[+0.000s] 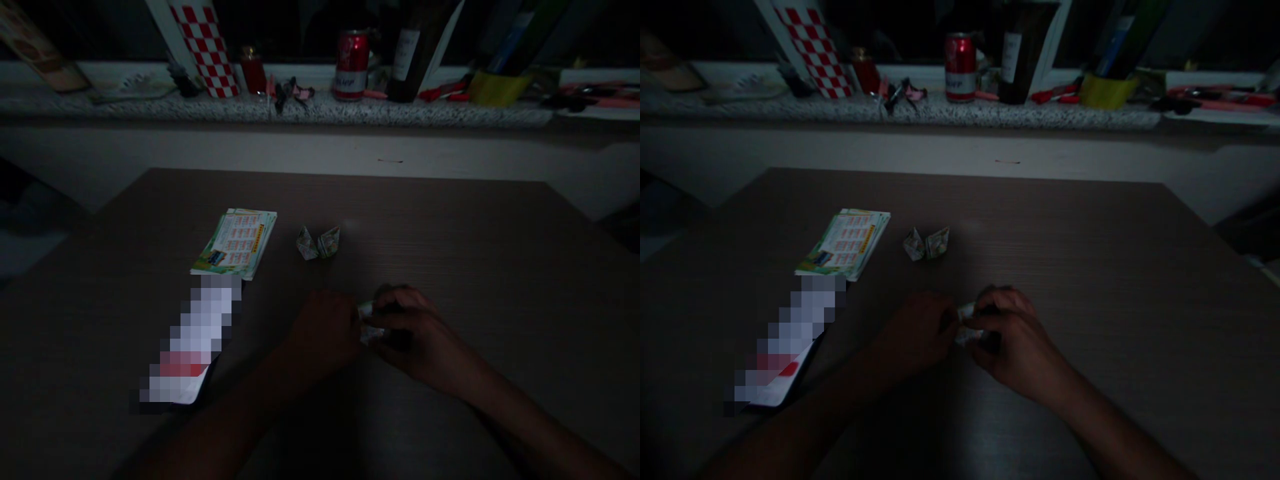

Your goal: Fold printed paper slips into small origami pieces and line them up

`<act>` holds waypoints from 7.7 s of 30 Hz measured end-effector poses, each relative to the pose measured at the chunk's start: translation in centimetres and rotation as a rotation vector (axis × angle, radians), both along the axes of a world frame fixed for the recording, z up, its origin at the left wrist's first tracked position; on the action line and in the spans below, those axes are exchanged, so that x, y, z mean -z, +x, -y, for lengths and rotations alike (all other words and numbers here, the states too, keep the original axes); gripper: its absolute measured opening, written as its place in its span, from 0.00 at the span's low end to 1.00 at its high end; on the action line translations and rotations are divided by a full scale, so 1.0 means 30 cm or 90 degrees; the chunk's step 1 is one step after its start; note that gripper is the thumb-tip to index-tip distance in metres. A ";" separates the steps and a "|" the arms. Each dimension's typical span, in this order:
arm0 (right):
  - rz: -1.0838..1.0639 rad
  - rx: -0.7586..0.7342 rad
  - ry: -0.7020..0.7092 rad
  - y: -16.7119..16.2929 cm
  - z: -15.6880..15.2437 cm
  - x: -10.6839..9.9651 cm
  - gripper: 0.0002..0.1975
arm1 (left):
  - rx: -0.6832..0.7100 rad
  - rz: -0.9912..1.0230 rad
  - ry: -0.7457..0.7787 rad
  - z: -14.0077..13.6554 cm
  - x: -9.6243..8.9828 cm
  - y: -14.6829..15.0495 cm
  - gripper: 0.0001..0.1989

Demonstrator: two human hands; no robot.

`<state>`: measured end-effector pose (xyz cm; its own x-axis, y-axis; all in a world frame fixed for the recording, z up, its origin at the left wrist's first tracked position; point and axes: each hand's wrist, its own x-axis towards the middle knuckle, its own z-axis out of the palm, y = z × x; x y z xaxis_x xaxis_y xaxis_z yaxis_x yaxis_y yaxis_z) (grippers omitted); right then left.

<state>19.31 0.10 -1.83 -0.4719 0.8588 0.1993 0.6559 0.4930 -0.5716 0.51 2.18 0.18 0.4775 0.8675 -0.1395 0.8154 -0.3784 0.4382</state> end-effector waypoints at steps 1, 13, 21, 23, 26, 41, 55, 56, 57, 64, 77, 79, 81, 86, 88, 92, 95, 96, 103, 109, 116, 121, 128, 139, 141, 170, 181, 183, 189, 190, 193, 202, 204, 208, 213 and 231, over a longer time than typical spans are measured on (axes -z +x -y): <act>0.000 -0.001 -0.003 0.004 -0.001 0.001 0.12 | 0.003 0.001 0.008 0.002 0.003 -0.003 0.09; 0.008 -0.007 -0.005 0.009 0.002 0.010 0.15 | 0.007 -0.018 -0.035 0.012 -0.033 -0.012 0.07; 0.011 -0.005 0.004 0.013 0.005 0.010 0.16 | -0.064 -0.042 -0.074 -0.017 -0.049 -0.059 0.07; 0.018 -0.010 0.002 0.017 0.006 0.009 0.16 | -0.068 -0.031 -0.088 -0.025 -0.046 -0.068 0.07; 0.034 -0.028 -0.008 0.023 0.007 0.000 0.18 | -0.067 -0.009 -0.098 -0.035 -0.038 -0.080 0.08; -0.138 -0.100 0.013 0.023 -0.026 -0.011 0.06 | 0.139 0.166 0.121 0.035 0.004 -0.045 0.07; -0.260 -0.086 0.065 -0.014 0.022 -0.057 0.07 | 0.004 0.399 -0.074 0.060 -0.041 -0.040 0.01; -0.260 -0.088 0.054 -0.014 0.024 -0.060 0.07 | 0.006 0.405 -0.084 0.061 -0.040 -0.039 0.01; -0.262 -0.089 0.042 -0.014 0.026 -0.062 0.06 | 0.007 0.413 -0.096 0.062 -0.038 -0.038 0.01; -0.337 -0.003 -0.196 -0.015 0.047 -0.064 0.07 | -0.008 0.494 -0.292 0.052 -0.020 -0.043 0.02; -0.628 0.276 -0.423 0.058 0.006 -0.039 0.09 | 0.016 0.519 -0.356 0.027 -0.038 -0.091 0.04; -0.560 0.282 -0.348 0.053 0.009 -0.043 0.09 | -0.016 0.497 -0.307 0.028 -0.039 -0.090 0.05; -0.451 0.239 -0.245 0.032 0.016 -0.051 0.08 | -0.036 0.464 -0.215 0.033 -0.038 -0.081 0.04; -0.307 0.080 -0.053 -0.025 0.034 -0.060 0.05 | 0.006 0.421 0.079 0.050 -0.025 -0.047 0.03; -0.285 0.037 -0.008 -0.031 0.039 -0.060 0.05 | 0.034 0.419 0.131 0.055 -0.021 -0.039 0.03; -0.251 -0.022 0.065 -0.025 0.045 -0.061 0.06 | 0.067 0.412 0.162 0.057 -0.018 -0.033 0.02; -0.229 -0.046 0.098 -0.025 0.047 -0.065 0.06 | 0.080 0.396 0.157 0.054 -0.021 -0.029 0.01; -0.223 -0.052 0.108 -0.026 0.047 -0.066 0.07 | 0.081 0.391 0.147 0.053 -0.023 -0.027 0.01; -0.231 -0.051 0.173 -0.032 0.056 -0.062 0.09 | 0.041 0.381 0.099 0.050 -0.033 -0.011 0.03; -0.237 0.032 0.153 -0.022 0.058 -0.069 0.06 | 0.027 0.311 0.094 0.038 -0.011 -0.037 0.03; -0.265 0.049 0.043 -0.028 0.047 -0.065 0.05 | 0.015 0.310 0.041 0.038 -0.025 -0.053 0.07; -0.275 0.043 0.021 -0.033 0.044 -0.056 0.05 | 0.033 0.374 0.020 0.048 -0.028 -0.043 0.06; -0.249 0.110 -0.060 -0.012 0.034 -0.049 0.04 | -0.054 0.396 0.045 0.043 -0.031 -0.047 0.05; -0.128 0.088 -0.040 0.005 0.016 -0.019 0.04 | -0.066 0.229 0.023 0.007 0.024 -0.055 0.07; -0.081 0.052 0.001 0.007 0.009 -0.014 0.05 | 0.021 0.171 0.103 0.005 0.031 -0.061 0.08; -0.006 -0.143 -0.025 0.031 0.000 -0.042 0.13 | 0.266 0.098 0.063 0.011 -0.039 -0.140 0.13; 0.008 -0.138 -0.007 0.017 -0.001 -0.052 0.05 | 0.239 0.008 0.083 0.024 -0.059 -0.149 0.07; 0.007 -0.141 -0.004 0.016 -0.001 -0.049 0.05 | 0.239 -0.017 0.086 0.026 -0.059 -0.151 0.07; -0.008 -0.133 -0.004 0.016 -0.001 -0.036 0.04 | 0.225 -0.004 0.083 0.028 -0.050 -0.140 0.06; -0.013 -0.130 -0.003 0.016 -0.002 -0.033 0.04 | 0.220 0.009 0.081 0.027 -0.043 -0.137 0.06; -0.028 -0.125 0.008 0.014 -0.007 -0.020 0.03 | 0.186 0.056 0.064 0.026 -0.019 -0.130 0.06; -0.120 -0.111 0.050 0.001 -0.010 0.020 0.04 | 0.136 0.059 0.055 0.030 0.006 -0.098 0.07; -0.130 -0.103 0.053 -0.003 -0.012 0.023 0.04 | 0.117 0.050 0.056 0.031 0.007 -0.089 0.07; -0.139 -0.088 0.055 -0.011 -0.018 0.021 0.05 | 0.090 0.048 0.065 0.035 0.015 -0.075 0.06; -0.148 -0.080 0.052 -0.021 -0.024 0.021 0.05 | 0.074 0.062 0.093 0.043 0.028 -0.069 0.06; -0.149 -0.058 0.060 -0.027 -0.008 0.040 0.05 | 0.068 0.022 0.087 0.038 0.017 -0.052 0.07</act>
<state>18.51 0.33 -3.03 -0.4782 0.7873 0.3893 0.4614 0.6024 -0.6513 -1.06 1.06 -0.32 0.5711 0.8208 -0.0060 0.7521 -0.5204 0.4044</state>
